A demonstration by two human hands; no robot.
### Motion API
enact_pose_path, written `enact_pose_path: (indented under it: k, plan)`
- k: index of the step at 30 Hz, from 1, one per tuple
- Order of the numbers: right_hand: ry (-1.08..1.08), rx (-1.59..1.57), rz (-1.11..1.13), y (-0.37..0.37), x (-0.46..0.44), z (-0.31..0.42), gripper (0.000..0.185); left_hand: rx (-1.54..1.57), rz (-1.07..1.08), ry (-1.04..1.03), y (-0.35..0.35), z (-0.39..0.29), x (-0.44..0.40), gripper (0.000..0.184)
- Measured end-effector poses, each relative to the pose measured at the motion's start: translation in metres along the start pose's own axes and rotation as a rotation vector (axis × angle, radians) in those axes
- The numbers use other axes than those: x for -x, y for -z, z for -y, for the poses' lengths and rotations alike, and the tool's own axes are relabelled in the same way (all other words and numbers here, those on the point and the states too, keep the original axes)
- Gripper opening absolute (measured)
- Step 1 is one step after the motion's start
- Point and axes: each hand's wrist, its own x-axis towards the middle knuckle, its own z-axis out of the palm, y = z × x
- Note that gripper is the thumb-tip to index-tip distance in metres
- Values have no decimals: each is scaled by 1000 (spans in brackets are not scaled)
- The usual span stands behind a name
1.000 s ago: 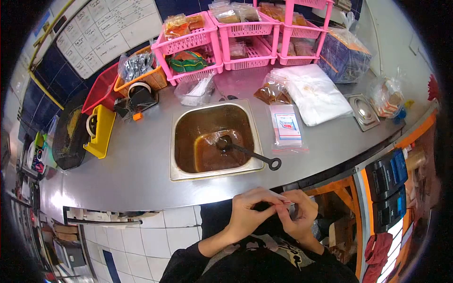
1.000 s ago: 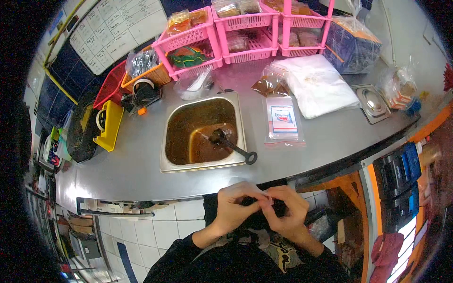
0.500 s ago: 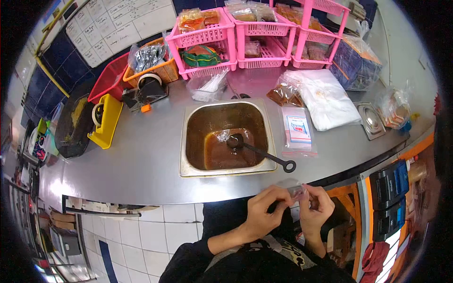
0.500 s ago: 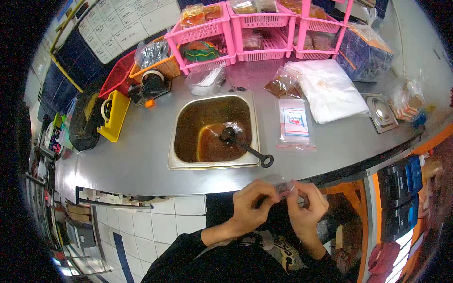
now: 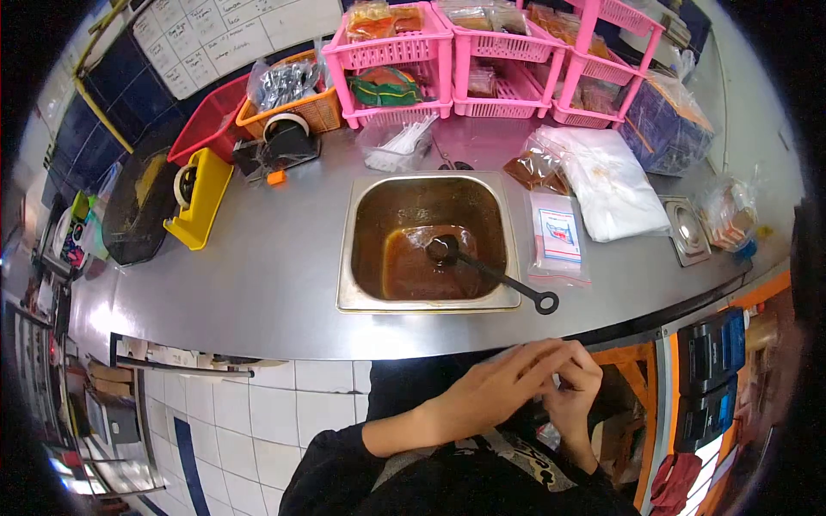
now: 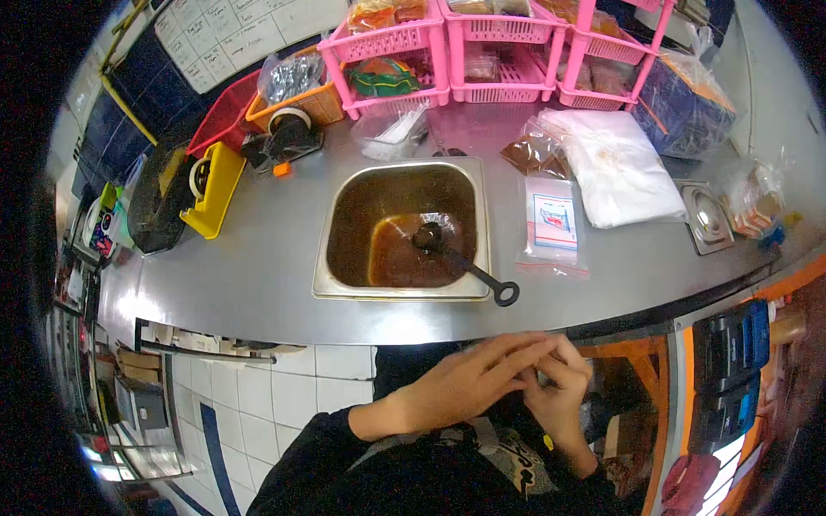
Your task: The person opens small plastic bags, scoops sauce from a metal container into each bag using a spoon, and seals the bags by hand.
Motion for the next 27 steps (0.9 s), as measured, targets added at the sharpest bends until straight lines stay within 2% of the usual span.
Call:
enact_pose_path:
  k: [4,6,7,9,12,16,18,19,22,23,24,25,26,27]
  plan:
    - [-36,-1,114,-4,4,-3,16,-394,88,-115,5,8,8,53]
    - [82,108,281,-4,-1,1,16,-464,108,-143,3,14,13,53]
    - [83,104,286,-2,-3,4,16,-531,132,-182,2,16,15,52]
    - [38,57,456,2,-7,7,19,-482,105,-173,3,15,16,51]
    - [-84,15,344,-3,-3,2,21,-483,57,-167,1,12,18,48]
    - [27,15,339,-6,-8,1,26,-618,28,-207,-3,13,21,46]
    - [-118,-25,468,-5,-11,10,26,-614,37,-213,-1,11,21,46]
    - [-120,-24,465,-4,-11,10,26,-611,46,-219,0,10,20,45]
    - [-58,62,465,-2,-13,11,31,-603,12,-191,-3,11,23,47]
    - [32,47,478,1,-16,15,37,-603,11,-191,-1,10,25,47]
    - [122,30,493,3,-19,17,42,-531,-21,-163,3,8,28,46]
    - [123,29,494,7,-22,14,42,-460,-54,-134,10,5,31,46]
    - [240,63,382,12,-27,10,46,-461,-55,-131,21,2,34,46]
    - [355,95,268,15,-31,7,50,-310,-78,-52,37,-2,39,44]
